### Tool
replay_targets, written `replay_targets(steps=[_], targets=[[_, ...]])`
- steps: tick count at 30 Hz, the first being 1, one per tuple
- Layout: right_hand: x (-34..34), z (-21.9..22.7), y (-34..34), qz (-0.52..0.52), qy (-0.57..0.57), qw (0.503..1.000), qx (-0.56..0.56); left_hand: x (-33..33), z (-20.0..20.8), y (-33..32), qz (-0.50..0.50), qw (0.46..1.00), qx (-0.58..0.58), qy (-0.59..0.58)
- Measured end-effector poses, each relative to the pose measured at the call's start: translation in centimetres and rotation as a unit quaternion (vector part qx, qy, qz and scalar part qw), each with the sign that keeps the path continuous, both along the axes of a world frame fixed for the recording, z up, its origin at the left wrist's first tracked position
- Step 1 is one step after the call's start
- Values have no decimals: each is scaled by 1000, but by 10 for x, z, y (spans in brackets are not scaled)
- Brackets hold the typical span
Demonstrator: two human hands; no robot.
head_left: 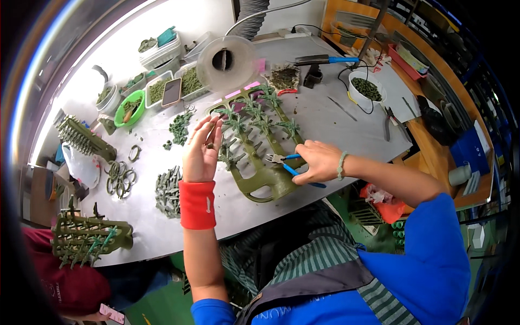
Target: The person organizes green plastic frames on a table and then uses pliers and a heat tool to remove small plastic components from the frames.
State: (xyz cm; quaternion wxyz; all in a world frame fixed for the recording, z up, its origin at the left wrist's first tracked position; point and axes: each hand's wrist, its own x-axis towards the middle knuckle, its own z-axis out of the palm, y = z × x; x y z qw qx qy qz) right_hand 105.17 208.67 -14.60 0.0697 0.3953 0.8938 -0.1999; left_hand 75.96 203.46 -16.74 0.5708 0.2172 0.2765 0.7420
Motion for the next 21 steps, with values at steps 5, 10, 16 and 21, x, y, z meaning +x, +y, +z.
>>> replay_targets(steps=[5,10,16,21], targets=[[-25,-5,6,2,-48,997,-58,-4,-10,-12,-6,980,-31,195],[-39,-7,7,23,-58,997,-41,36,-18,-13,136,682,39,717],[-54,-9,13,37,-83,995,-44,46,-36,-8,124,571,73,808],[-64,-2,22,65,-140,981,-117,48,-40,-5,126,550,70,822]])
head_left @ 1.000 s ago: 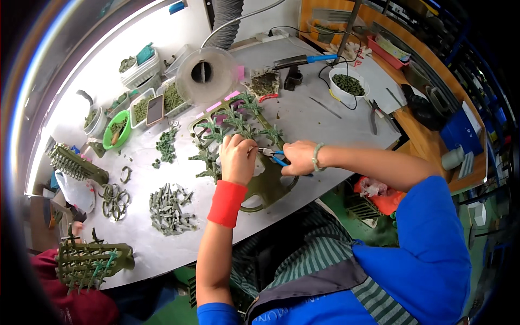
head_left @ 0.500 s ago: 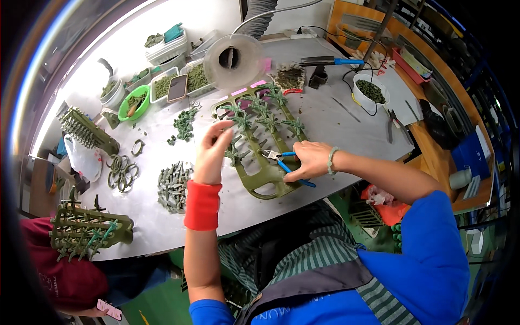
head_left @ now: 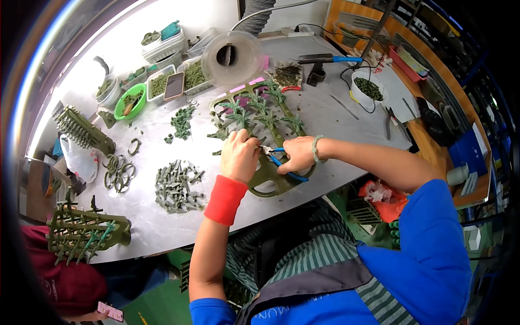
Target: The person organizes green plastic frames on a table and then uses pliers and a heat tool to remove small plastic components from the frames.
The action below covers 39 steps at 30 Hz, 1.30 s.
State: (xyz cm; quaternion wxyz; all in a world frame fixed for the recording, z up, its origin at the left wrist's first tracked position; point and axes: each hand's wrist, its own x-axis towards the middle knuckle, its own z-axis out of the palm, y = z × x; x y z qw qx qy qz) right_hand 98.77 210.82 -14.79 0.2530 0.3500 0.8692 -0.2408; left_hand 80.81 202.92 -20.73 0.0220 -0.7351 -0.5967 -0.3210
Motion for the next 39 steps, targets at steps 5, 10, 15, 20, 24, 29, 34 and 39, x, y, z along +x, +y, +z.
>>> replay_targets(steps=[5,10,15,20,24,29,34,39], targets=[[6,-13,6,-42,46,998,-31,0,2,3,-11,1000,-3,-4],[9,-12,2,-50,87,995,1,-12,0,10,-18,994,48,-101],[2,5,-7,-78,88,992,44,-59,21,14,-73,736,-49,-671],[-9,-1,-7,-117,66,991,11,-61,30,17,-60,657,-108,-743],[-14,0,-6,-120,61,991,17,-45,21,23,6,946,-78,-315],[-21,-7,-2,-79,94,990,69,-30,4,33,2,998,-1,-60],[-30,-7,6,-57,47,996,57,-23,-2,40,15,1000,-13,23],[-28,-12,14,-42,42,997,53,-21,1,41,18,999,3,34]])
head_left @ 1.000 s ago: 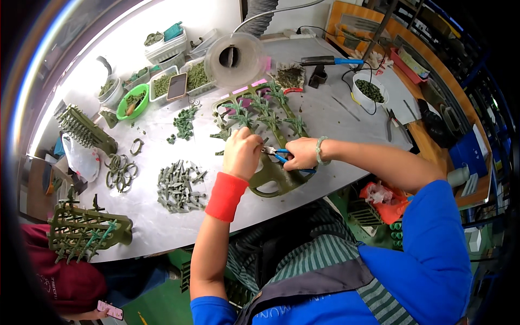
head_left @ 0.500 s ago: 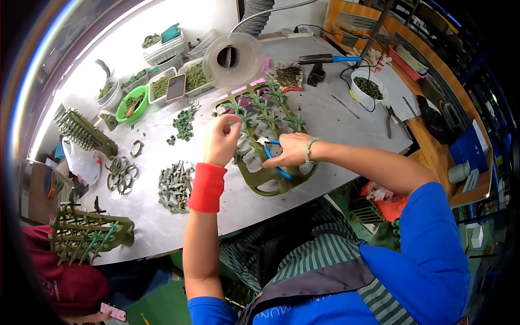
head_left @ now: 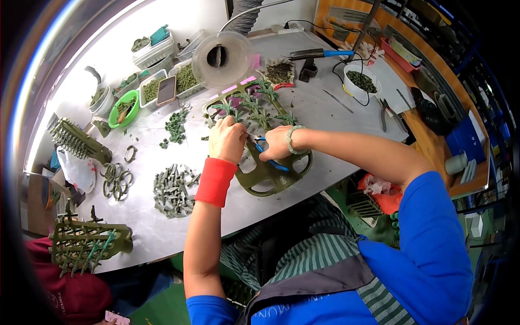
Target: The person organizes green plastic frames on a table and then uses pliers and a heat tool to remove small plastic components from the frames.
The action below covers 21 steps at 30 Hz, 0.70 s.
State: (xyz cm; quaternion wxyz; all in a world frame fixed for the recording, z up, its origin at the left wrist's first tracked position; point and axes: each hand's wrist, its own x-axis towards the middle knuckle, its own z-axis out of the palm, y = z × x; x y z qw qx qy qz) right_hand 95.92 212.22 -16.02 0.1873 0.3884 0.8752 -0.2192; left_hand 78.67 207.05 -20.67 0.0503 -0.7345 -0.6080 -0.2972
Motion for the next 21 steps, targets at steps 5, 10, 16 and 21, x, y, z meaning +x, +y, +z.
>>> replay_targets(steps=[5,10,16,21], targets=[[-1,7,-6,-26,1,1000,-11,-6,1,-1,-13,1000,-10,-11],[15,23,-9,-35,52,998,-24,-21,25,-20,33,963,-9,-269],[114,47,-41,-76,211,974,-8,-102,7,-109,-53,537,-47,-841],[179,7,-18,-214,210,954,6,-87,-10,-151,50,510,-55,-857]])
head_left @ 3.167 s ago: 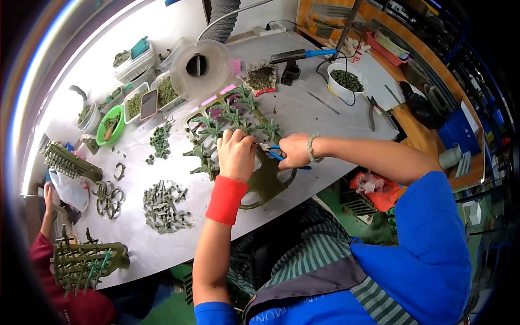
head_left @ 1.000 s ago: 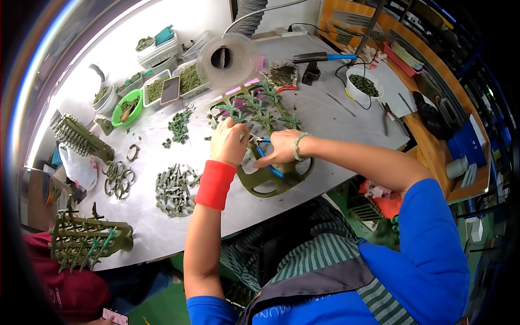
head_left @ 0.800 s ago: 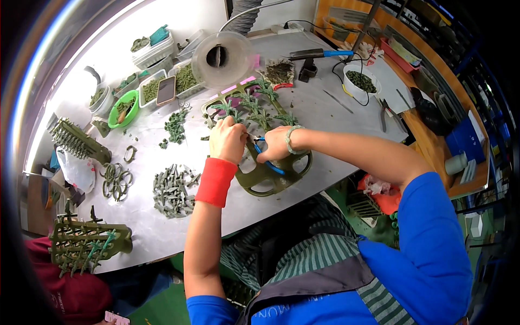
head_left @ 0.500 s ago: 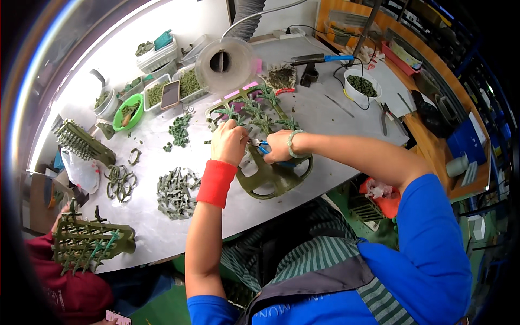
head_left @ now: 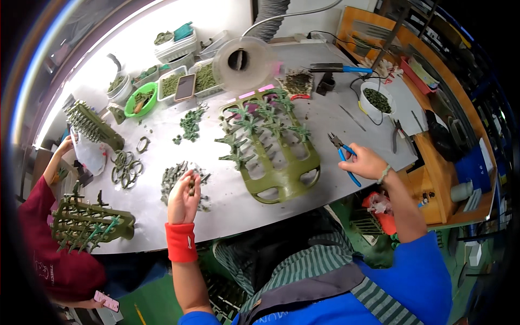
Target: The person organizes green plastic frames on a table and then uses pliers and a heat tool to remove small plastic components from the frames.
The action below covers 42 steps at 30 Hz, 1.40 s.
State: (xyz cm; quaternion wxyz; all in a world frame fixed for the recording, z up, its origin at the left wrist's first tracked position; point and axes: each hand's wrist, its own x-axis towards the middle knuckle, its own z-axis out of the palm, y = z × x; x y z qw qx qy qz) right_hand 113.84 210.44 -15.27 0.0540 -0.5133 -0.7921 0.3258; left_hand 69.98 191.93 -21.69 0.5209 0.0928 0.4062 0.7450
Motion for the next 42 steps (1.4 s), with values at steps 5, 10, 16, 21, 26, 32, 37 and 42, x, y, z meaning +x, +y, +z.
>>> replay_targets(steps=[5,10,16,21,26,32,37,42], targets=[[27,-34,30,-122,91,971,-185,28,-46,11,-29,695,-53,716],[17,-34,24,-191,455,731,-471,59,-50,5,-48,546,-138,825],[25,-54,38,-112,474,720,-495,91,-19,-5,32,529,-88,843],[27,-57,46,-98,451,738,-492,148,12,-20,-136,591,-37,794],[32,-61,49,-89,446,753,-476,155,0,-4,-122,485,-2,866],[14,-81,8,-72,490,730,-470,156,-10,0,-83,475,-7,876],[-6,-81,-18,-76,560,663,-491,158,-10,1,-54,450,0,891],[-6,-77,-21,-89,562,677,-466,164,-9,3,-44,463,5,885]])
